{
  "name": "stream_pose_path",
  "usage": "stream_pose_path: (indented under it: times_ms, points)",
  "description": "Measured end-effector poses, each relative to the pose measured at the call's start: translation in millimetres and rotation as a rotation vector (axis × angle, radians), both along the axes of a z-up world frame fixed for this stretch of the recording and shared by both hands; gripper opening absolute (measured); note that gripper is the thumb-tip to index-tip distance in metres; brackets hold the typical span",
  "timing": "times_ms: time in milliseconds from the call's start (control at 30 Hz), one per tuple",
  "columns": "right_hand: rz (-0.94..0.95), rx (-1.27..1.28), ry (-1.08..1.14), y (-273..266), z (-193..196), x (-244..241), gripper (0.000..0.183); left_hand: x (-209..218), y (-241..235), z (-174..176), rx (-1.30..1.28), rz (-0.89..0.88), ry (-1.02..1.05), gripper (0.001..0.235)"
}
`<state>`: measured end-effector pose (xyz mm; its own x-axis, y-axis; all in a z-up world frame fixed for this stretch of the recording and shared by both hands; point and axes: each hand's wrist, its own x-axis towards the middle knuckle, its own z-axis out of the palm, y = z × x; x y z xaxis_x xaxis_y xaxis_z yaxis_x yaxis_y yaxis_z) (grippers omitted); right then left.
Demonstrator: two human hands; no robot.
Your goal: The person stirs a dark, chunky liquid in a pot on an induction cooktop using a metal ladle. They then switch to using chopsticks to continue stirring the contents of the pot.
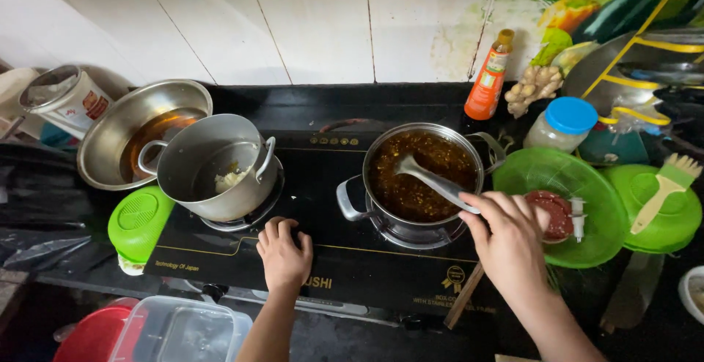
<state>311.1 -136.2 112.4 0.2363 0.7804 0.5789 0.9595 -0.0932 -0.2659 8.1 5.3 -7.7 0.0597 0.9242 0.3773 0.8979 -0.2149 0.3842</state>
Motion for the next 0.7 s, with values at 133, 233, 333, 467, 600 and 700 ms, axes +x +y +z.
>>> stream_pose_path:
  times_ms: [133,233,333,467,600,700]
  points:
    - [0.064,-0.004,0.01,2,-2,-7,0.031,0,-1,2,-0.022,-0.002,-0.001,0.024]
    - [0.084,0.0,0.033,2,1,-16,0.029,0,-1,3,-0.049,-0.002,-0.003,0.024]
    - [0.085,0.051,0.041,3,3,-22,0.023,0,-1,2,-0.009,-0.008,0.008,0.024]
    - [0.068,0.102,0.065,6,8,-23,0.017,-5,-1,1,-0.019,-0.001,0.038,0.026]
    - [-0.002,0.102,0.027,9,13,-17,0.019,-3,-1,-1,0.017,-0.027,0.016,0.027]
    - [-0.024,0.091,0.057,13,13,-9,0.025,-4,1,-5,0.023,-0.015,0.047,0.027]
